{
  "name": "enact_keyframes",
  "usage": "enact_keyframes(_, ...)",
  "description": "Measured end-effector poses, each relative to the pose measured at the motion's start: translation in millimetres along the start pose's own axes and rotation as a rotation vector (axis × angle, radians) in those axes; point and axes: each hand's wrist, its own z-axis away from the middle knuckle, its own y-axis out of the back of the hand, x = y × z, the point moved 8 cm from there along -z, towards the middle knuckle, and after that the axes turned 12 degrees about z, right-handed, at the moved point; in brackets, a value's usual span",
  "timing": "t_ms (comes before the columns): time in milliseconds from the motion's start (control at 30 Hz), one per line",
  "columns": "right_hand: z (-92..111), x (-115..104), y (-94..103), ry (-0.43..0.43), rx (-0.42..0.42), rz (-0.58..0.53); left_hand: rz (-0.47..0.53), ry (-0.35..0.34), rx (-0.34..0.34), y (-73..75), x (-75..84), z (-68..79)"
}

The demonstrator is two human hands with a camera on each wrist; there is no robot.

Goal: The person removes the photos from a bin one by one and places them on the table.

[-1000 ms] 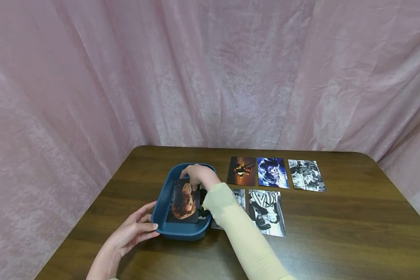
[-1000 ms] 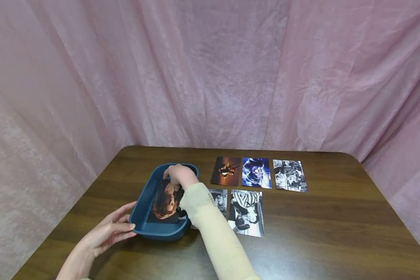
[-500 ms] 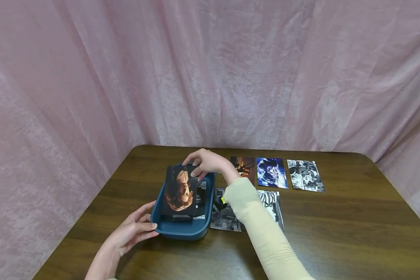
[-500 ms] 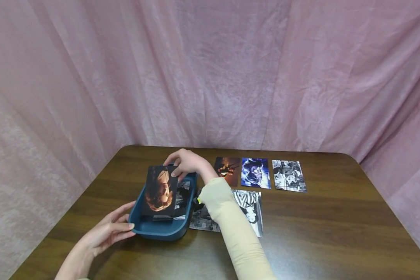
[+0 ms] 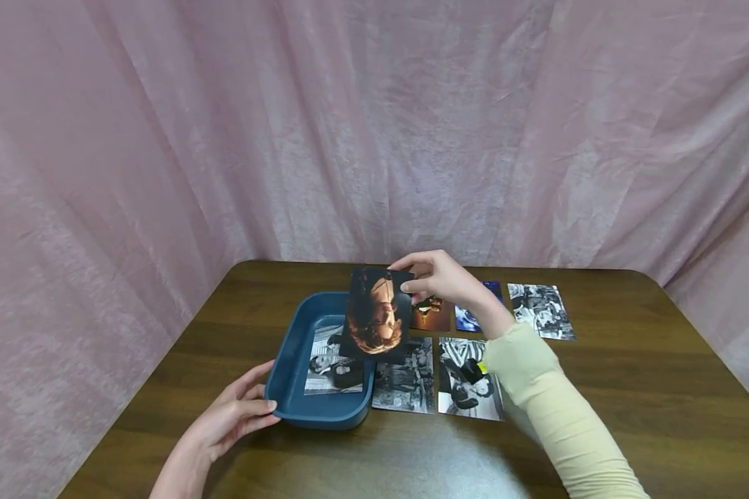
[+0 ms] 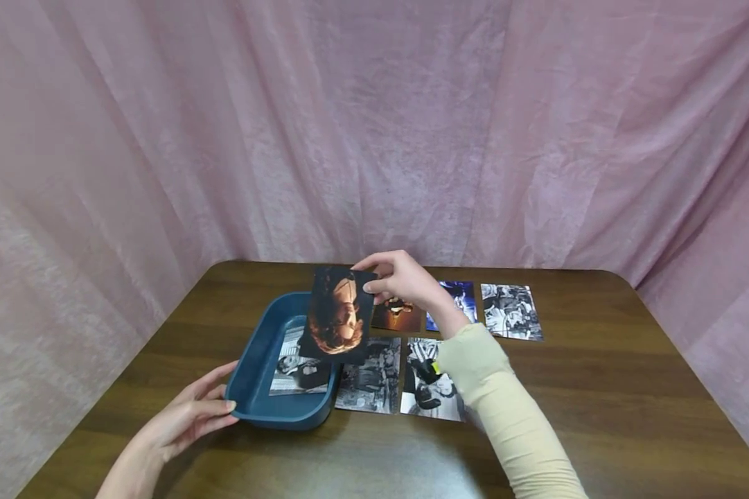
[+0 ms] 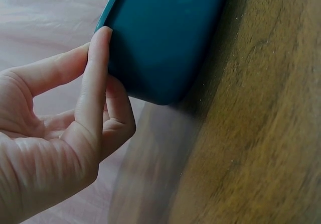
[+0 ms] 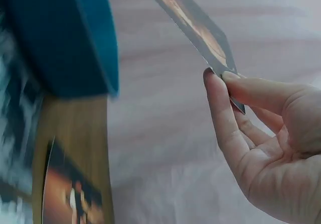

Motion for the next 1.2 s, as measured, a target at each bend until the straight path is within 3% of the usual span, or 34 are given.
enact_keyframes(133,30,30,26.3,-0.052,0.058,0.019,-0.004,0.011,0.013,2.1,-0.7,0.5)
enact_keyframes(333,80,93,56.9,-0.137,0.127,-0.018,-0.021,0.020,0.020,4.6,-1.8,3.8)
enact_keyframes(500,124,136,71.4,-0.216,0.132,-0.027,-0.014,0.015,0.007,5.1,-1.3,4.8)
enact_keyframes(700,165,166,79.3,-0.281,0.101,-0.028,-0.017,0.010,0.004,8.6,-0.7,2.9)
enact_keyframes(933,186,181,78.6,-0.290,0.068,0.036,-0.026,0.021,0.015,10.9,0.2,3.4)
enact_keyframes(1100,185,179,73.0,-0.245,0.092,0.155,-0.022,0.029,0.010,11.3,0.6,4.5)
enact_keyframes(1200,182,181,67.9,-0.263,0.107,0.241,-0.016,0.031,0.002,11.8,0.6,5.2)
